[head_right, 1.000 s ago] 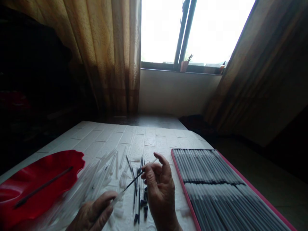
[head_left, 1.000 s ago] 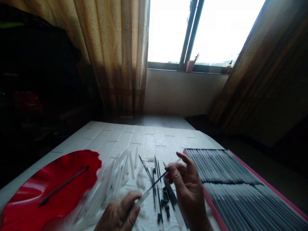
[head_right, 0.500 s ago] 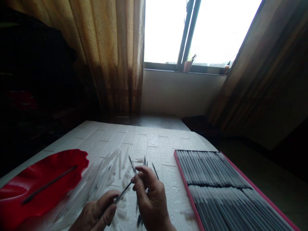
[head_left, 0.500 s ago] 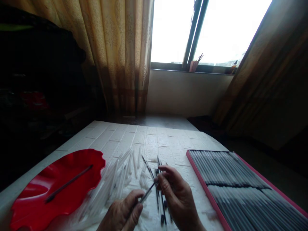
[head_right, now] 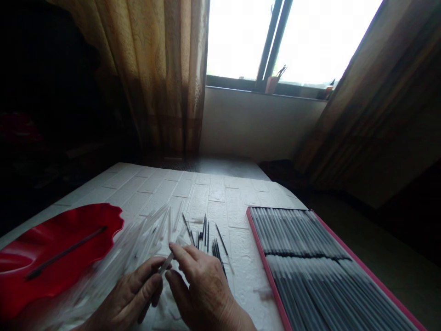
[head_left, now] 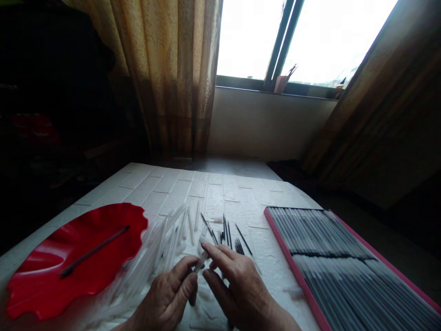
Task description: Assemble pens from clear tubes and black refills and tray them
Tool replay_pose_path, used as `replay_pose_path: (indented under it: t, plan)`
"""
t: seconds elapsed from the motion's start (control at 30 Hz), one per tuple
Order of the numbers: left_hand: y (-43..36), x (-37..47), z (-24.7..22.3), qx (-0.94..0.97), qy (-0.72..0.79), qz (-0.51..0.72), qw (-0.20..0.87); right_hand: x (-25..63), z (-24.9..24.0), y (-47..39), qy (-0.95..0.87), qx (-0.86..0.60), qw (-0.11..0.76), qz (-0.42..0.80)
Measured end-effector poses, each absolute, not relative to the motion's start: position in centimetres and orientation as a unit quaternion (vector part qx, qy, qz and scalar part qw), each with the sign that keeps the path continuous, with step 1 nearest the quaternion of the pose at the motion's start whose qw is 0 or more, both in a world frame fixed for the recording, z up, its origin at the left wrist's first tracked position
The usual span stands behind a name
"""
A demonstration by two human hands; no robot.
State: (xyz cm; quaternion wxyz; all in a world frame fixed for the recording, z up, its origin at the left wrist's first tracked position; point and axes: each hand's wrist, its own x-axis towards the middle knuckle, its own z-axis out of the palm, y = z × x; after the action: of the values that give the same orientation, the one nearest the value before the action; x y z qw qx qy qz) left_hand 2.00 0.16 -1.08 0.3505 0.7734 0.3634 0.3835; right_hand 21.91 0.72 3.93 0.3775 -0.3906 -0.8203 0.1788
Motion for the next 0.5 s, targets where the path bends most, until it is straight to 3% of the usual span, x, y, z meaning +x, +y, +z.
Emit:
replay_pose_path:
  t: [0.23,0.4,0.5]
  plan:
    - [0.1,2.2,0.1,0.782,0.357,0.383,0.338,24.2,3.8,1.4,-0.801,-0.430,0.361,0.208]
    - [0.0,2.3,0.0,0.804,0.344,0.384,0.295,25.9,4.4,1.3,-0.839,-0.475,0.182,0.193]
    - [0.0,2.3,-0.3,0.810,0.339,0.383,0.286,25.9,4.9,0.7,-0.857,-0.464,0.129,0.184]
